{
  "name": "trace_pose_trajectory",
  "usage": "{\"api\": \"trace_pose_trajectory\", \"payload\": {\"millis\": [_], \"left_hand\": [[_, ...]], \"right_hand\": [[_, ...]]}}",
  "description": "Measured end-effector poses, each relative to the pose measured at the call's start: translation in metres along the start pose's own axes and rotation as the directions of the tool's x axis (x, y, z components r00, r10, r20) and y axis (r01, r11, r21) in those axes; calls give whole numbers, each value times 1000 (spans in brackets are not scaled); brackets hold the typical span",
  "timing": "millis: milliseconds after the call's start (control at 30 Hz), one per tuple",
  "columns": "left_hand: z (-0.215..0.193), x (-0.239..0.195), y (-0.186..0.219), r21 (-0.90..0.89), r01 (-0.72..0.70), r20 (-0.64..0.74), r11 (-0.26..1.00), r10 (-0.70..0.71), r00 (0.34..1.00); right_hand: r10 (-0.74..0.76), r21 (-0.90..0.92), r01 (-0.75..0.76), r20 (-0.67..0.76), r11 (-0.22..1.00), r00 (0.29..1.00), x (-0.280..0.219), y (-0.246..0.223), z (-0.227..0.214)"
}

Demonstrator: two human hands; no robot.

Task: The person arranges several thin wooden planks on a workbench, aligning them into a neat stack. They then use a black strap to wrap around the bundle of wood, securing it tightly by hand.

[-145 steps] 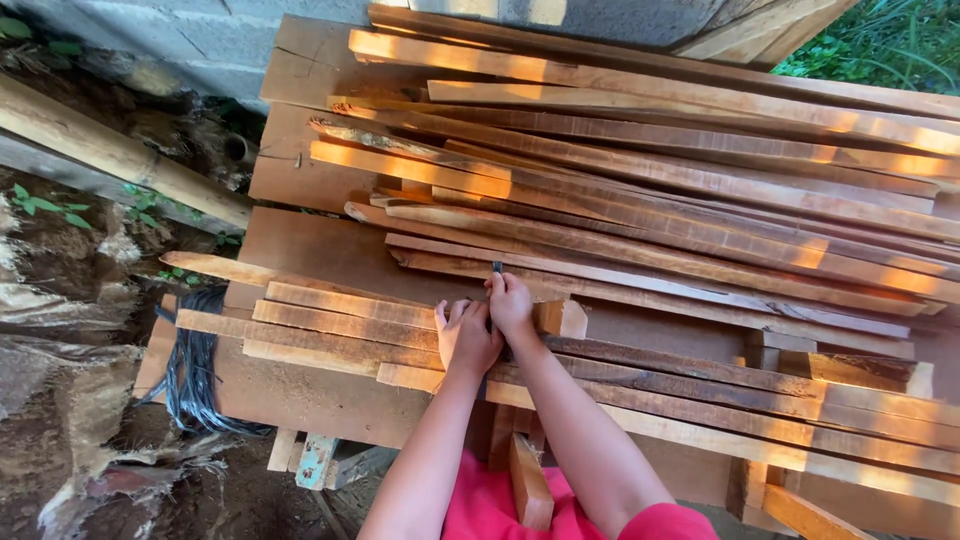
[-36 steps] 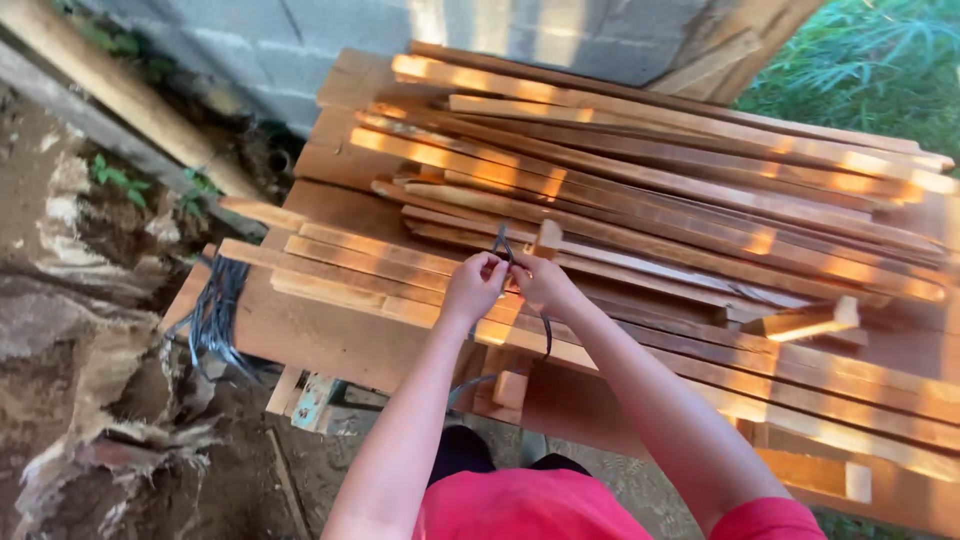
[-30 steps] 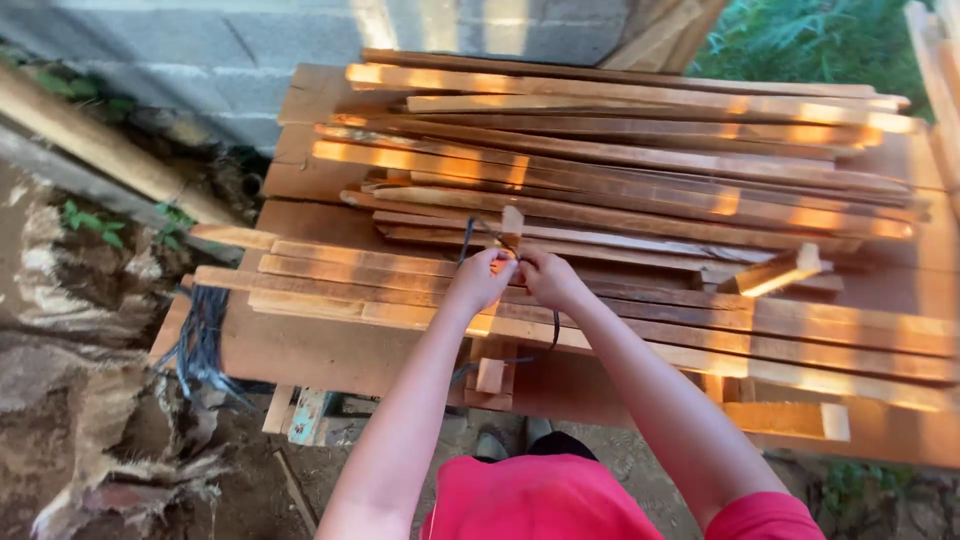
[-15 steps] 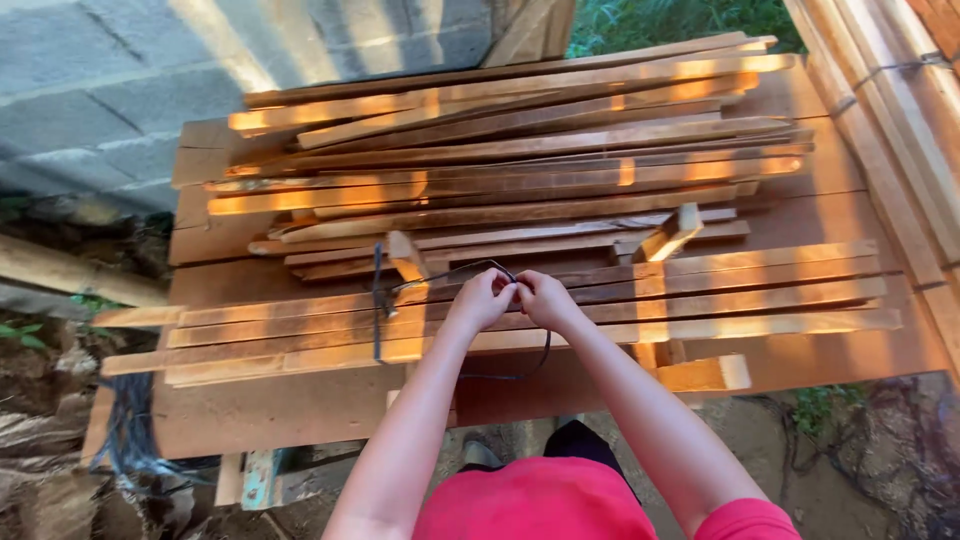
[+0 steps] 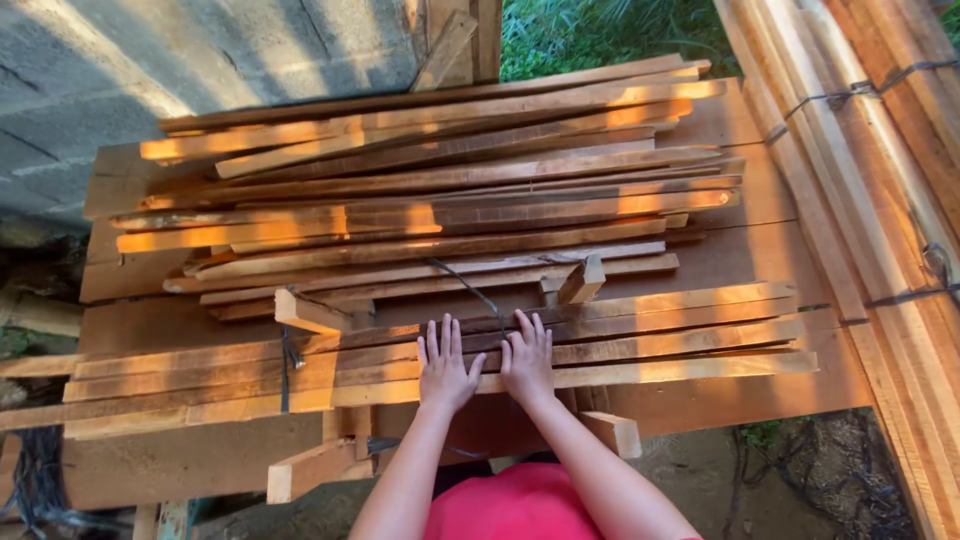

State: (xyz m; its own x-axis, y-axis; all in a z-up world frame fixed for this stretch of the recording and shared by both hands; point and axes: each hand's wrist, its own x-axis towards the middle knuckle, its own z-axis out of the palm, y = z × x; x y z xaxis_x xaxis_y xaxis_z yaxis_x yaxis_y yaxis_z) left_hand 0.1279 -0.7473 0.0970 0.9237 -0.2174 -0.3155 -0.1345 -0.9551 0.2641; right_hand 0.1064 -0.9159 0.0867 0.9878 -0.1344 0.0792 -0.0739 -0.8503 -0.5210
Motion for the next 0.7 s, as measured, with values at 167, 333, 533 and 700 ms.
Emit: {"api": "trace_pose_trajectory", "payload": {"millis": [167, 333, 533, 700], "left_hand": [[6, -1, -3, 5, -15, -16, 1000, 15, 1000], [13, 4, -12, 28, -55, 12, 998, 55, 998], [2, 9, -28, 160, -148, 105, 976, 132, 986], [-16, 8, -32, 197, -291, 128, 936, 270, 954]], "right_hand": [[13, -28, -14, -14, 1000, 1000, -3, 1, 7], [-17, -68, 13, -69, 998, 997, -5, 12, 11], [-149, -240, 103, -184, 965, 972, -7, 15, 7], [-138, -266, 66, -262, 962, 955, 0, 5, 1]]}}
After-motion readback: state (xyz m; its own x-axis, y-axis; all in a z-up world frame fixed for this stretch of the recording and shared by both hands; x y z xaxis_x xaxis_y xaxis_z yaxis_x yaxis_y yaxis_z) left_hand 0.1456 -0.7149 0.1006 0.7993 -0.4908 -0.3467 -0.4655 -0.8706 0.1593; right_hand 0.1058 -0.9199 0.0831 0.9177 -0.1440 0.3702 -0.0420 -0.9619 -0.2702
